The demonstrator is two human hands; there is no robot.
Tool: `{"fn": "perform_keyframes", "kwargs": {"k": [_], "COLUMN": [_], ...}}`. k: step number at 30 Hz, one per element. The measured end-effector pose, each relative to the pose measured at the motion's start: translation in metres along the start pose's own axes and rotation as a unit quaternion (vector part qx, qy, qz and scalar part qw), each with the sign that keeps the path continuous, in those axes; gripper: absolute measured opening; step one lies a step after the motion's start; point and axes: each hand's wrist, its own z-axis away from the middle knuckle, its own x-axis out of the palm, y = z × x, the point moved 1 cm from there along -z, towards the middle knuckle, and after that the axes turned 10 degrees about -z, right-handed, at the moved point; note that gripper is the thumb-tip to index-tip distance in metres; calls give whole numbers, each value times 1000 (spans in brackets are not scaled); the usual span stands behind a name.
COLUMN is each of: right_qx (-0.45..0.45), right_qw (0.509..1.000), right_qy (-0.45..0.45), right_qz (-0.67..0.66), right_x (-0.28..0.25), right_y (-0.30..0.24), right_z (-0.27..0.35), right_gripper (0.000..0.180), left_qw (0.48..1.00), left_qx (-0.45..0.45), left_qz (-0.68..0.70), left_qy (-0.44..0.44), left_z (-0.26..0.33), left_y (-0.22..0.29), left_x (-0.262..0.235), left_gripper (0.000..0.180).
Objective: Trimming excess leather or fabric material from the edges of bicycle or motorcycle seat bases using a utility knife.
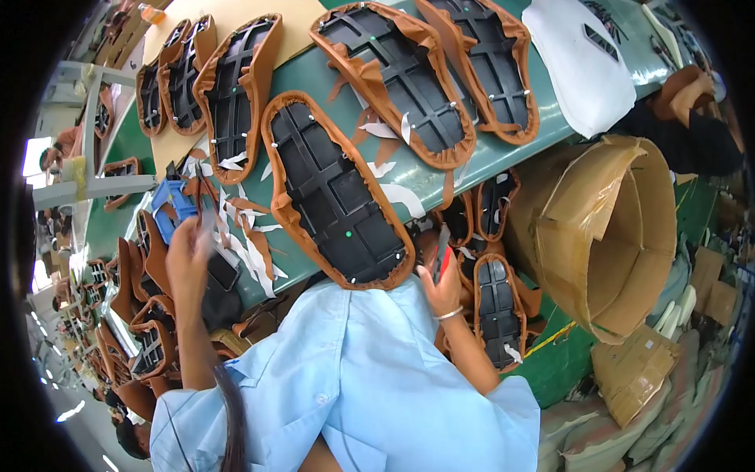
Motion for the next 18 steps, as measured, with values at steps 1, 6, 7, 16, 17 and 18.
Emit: {"fn": "perform_keyframes", "kwargs": {"k": [1, 6, 7, 16, 17, 18], "right_qx": [49, -5, -26, -209, -234, -281], "right_qw": [995, 995, 997, 968, 961, 946], "right_qy": [25, 54, 56, 138, 140, 132], "right_qz": [-84, -87, -39, -16, -43, -92], "right_x": [10, 25, 14, -74, -67, -66], "right_y": [-3, 2, -20, -204, -223, -239], "right_z": [-4, -14, -14, -43, -48, -54], "right_gripper": [76, 64, 62, 53, 51, 49], "left_qw": [1000, 896, 851, 800, 820, 823], "left_qx": [10, 442, 521, 595, 568, 564], "left_qz": [1, -22, -70, -61, -63, -65], "left_qy": [-4, -25, -13, -42, -15, -9], "left_z": [-8, -48, -56, -69, -68, -70], "left_y": [11, 151, 161, 188, 184, 176], "left_x": [-4, 49, 60, 26, 17, 6], "left_gripper": [43, 57, 60, 59, 55, 55]}}
